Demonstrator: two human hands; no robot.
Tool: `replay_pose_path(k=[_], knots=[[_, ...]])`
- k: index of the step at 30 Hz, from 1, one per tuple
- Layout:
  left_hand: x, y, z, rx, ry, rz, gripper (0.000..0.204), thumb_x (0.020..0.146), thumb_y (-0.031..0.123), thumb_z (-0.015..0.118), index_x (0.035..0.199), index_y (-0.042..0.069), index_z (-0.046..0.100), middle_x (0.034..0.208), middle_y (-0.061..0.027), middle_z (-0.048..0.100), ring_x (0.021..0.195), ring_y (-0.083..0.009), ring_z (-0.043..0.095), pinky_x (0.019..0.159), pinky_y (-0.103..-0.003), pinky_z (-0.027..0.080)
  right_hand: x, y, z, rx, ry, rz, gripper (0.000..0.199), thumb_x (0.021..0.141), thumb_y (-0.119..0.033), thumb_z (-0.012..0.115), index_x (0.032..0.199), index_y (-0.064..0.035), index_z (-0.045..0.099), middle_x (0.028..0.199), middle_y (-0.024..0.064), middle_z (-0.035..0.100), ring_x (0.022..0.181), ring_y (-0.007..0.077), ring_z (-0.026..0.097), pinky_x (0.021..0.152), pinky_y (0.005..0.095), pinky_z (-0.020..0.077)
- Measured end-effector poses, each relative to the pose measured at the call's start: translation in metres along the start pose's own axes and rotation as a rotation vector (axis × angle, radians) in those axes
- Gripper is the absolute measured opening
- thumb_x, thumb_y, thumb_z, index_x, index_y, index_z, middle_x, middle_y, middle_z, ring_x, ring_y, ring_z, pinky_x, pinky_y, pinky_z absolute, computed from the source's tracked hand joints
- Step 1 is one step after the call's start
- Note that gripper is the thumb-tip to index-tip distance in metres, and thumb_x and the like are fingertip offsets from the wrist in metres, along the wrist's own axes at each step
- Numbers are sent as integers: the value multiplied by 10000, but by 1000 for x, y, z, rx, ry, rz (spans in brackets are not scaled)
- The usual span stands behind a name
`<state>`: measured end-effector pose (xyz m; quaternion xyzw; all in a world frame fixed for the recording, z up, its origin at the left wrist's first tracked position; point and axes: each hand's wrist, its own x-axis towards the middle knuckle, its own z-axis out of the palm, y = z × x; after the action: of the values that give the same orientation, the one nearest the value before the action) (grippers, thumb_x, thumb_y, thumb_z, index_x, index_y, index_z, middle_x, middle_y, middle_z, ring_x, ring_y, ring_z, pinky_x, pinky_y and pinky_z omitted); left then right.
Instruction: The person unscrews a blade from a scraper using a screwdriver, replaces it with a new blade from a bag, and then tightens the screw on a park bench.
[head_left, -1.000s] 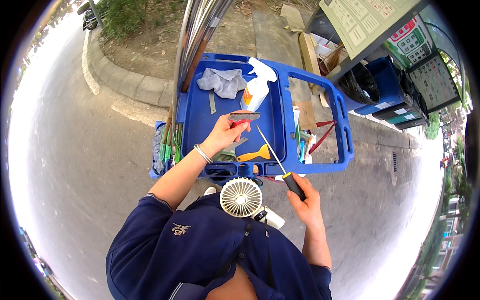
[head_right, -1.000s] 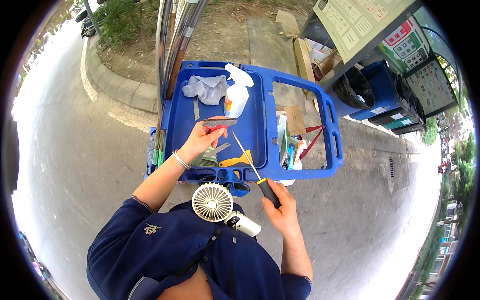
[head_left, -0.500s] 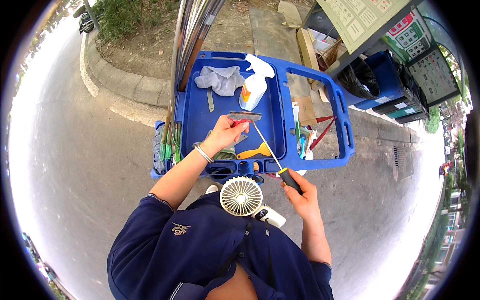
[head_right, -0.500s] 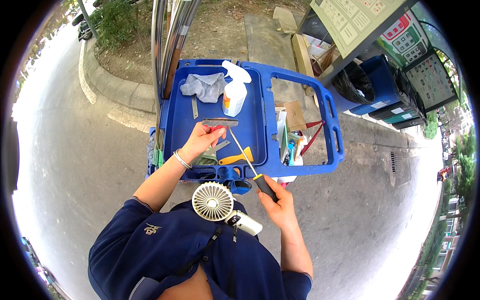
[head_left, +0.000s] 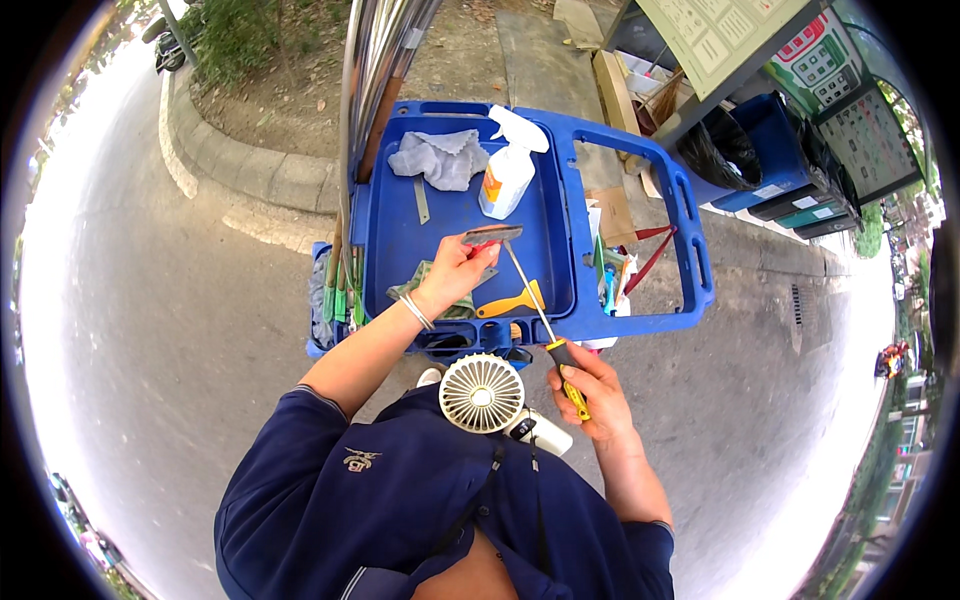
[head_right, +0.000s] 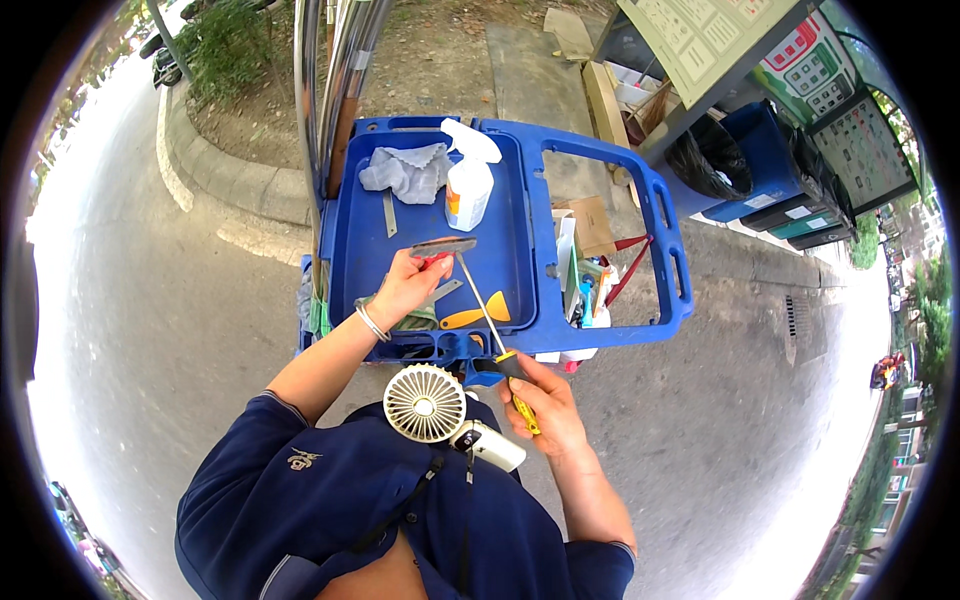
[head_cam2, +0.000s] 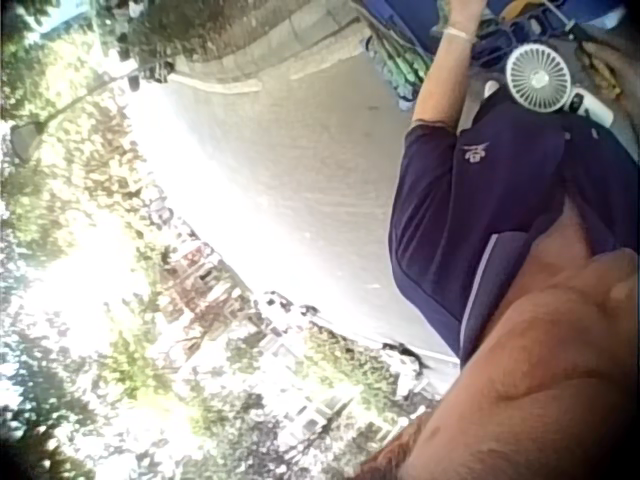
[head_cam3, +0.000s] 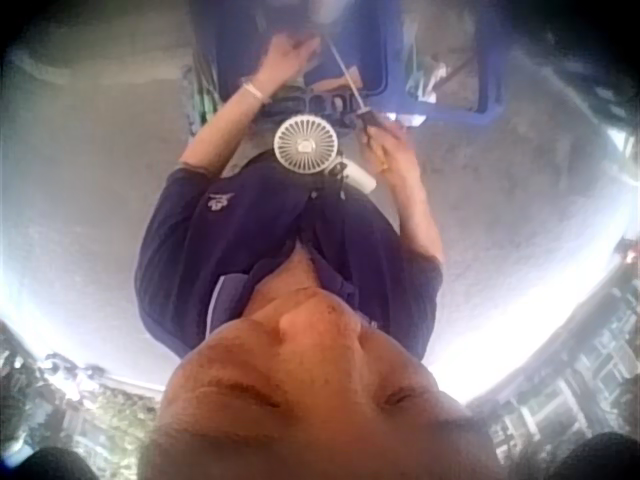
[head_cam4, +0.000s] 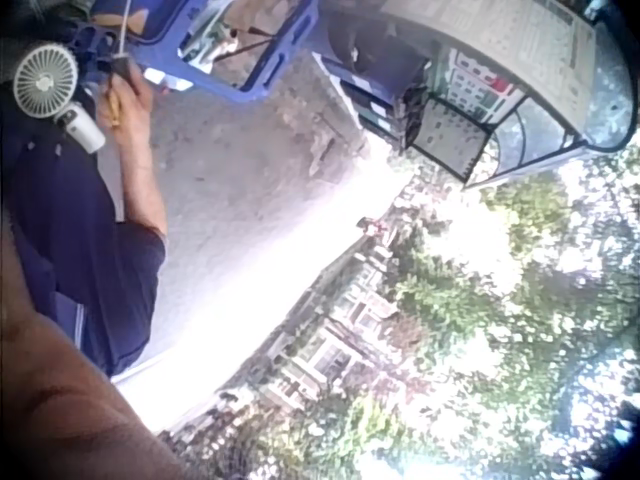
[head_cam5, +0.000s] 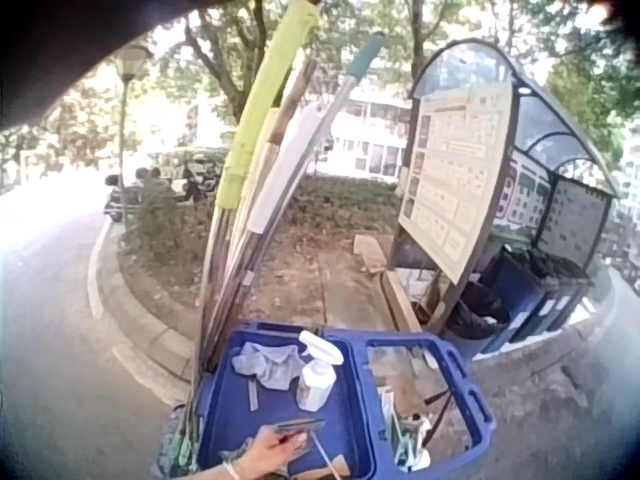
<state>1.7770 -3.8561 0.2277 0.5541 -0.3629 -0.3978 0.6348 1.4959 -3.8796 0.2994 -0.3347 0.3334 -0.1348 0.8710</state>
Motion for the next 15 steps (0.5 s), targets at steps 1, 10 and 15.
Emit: replay_pose_path(k=[1,10,15], knots=[[1,-6,-1,-2,-2,23,281,945,84,594,1218,23,615,772,51,557,583,-13,405,503,-182,335,-1,-5,1,-52,25,1,433,921,-70,554,1349,-45,489,820,97,566,510,105,456,379,228,292],[8,-15,2,53,-8,12,224,937,53,597,1152,4,635,749,64,537,633,-16,405,547,-189,349,2,-11,-2,-1152,196,-565,474,867,-43,613,1330,-6,519,861,54,630,607,107,565,568,217,445],[6,-1,4,-39,33,-12,127,940,96,606,1008,5,663,727,45,562,574,-14,411,494,-194,320,4,-14,-5,-758,125,-330,477,897,-63,593,1360,-25,485,850,89,617,541,136,523,470,245,405]])
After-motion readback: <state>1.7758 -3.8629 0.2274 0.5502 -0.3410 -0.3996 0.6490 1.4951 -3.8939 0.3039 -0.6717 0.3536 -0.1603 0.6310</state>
